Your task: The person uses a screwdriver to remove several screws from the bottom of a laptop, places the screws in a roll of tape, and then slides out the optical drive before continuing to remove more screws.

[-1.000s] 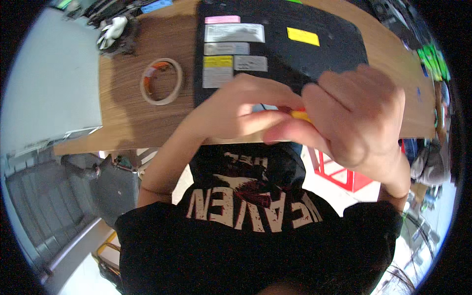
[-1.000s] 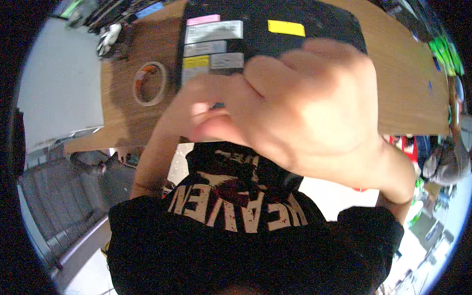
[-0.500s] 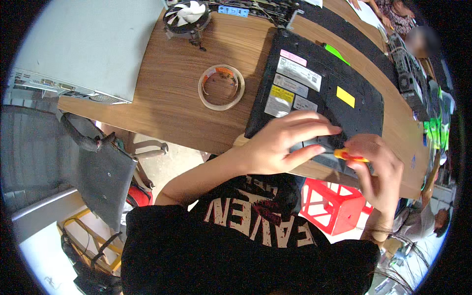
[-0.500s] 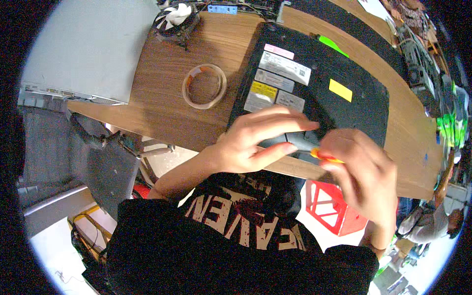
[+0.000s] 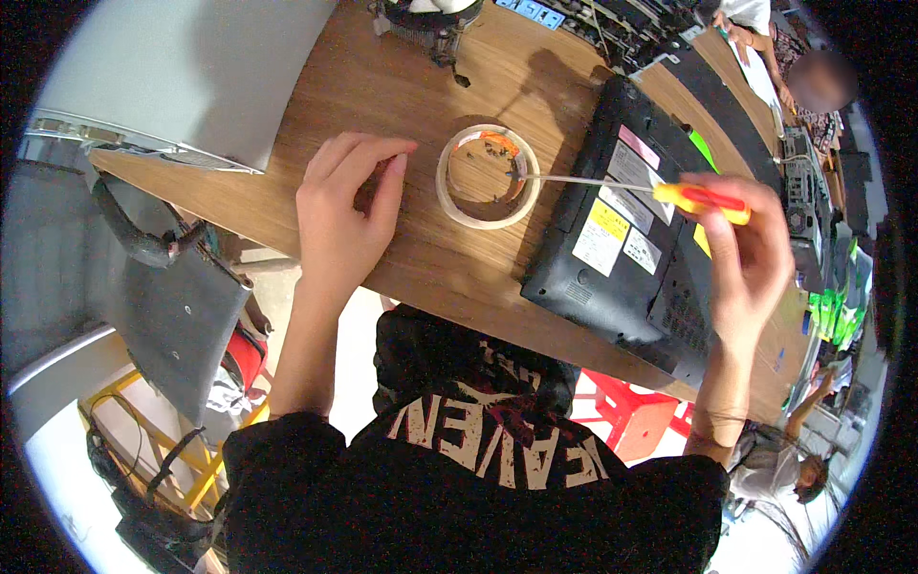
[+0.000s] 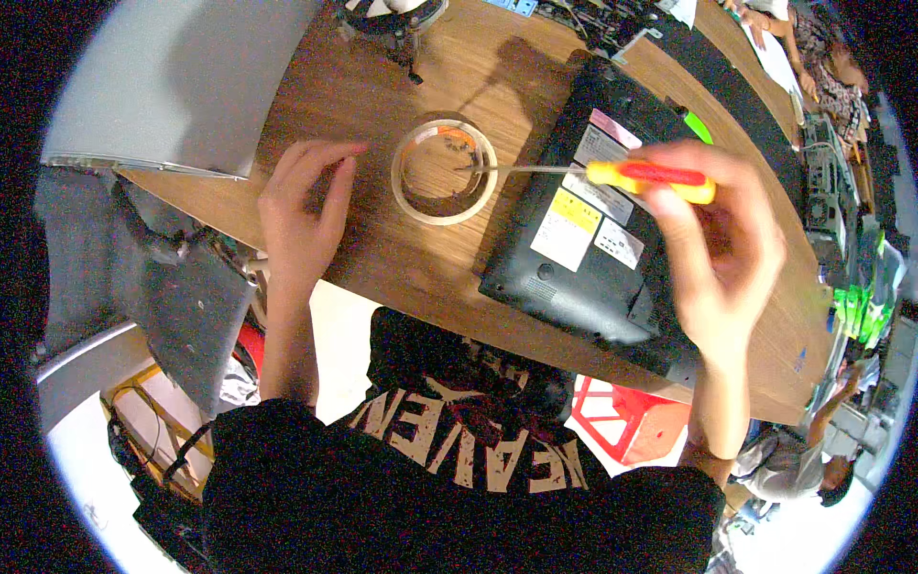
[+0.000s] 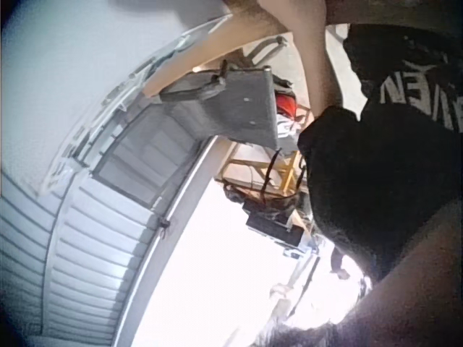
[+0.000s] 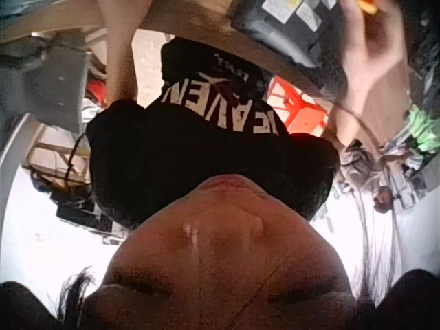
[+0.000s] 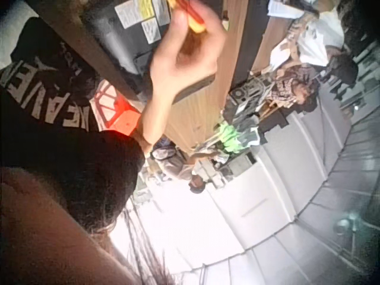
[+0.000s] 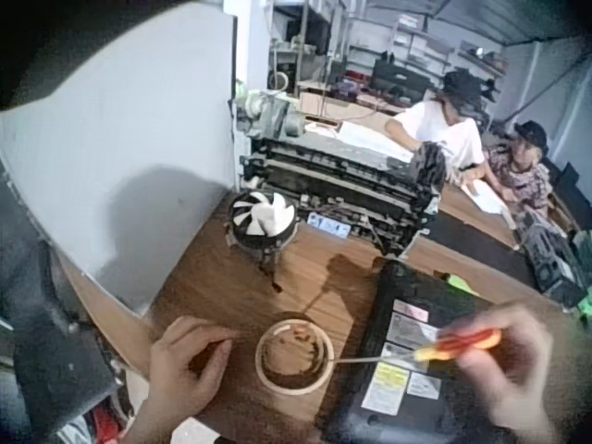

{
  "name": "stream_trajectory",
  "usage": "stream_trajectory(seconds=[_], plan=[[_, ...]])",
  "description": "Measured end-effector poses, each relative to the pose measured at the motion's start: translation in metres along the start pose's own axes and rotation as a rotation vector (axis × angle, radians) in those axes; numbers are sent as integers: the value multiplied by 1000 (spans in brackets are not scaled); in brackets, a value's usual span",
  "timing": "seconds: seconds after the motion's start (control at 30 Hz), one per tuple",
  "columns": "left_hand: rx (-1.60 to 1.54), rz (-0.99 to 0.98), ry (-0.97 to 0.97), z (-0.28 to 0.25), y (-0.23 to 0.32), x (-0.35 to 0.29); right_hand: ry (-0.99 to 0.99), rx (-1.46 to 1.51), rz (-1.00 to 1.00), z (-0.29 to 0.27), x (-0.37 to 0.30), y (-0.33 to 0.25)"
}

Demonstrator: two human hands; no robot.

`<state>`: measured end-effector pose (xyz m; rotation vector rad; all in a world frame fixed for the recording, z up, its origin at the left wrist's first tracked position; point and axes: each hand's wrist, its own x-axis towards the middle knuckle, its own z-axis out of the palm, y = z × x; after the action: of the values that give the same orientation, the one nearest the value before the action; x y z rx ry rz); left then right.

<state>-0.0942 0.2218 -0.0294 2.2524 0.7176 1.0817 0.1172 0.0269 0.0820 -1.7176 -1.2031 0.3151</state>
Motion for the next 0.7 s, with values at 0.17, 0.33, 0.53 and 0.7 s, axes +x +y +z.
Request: stream_trajectory(seconds=[0.17, 0.33, 0.53, 0.7], plan=[[46, -63, -10, -5, -13, -16, -80, -12, 36, 30, 30, 9], [-43, -116, 16, -4, -12, -11, -169, -77, 31, 45, 45, 11], [-78, -127, -11, -9, -9, -9, -159, -68, 17, 37, 48, 11], [-181, -111, -5, -4, 17, -4, -1, 59, 52, 15, 27, 10]])
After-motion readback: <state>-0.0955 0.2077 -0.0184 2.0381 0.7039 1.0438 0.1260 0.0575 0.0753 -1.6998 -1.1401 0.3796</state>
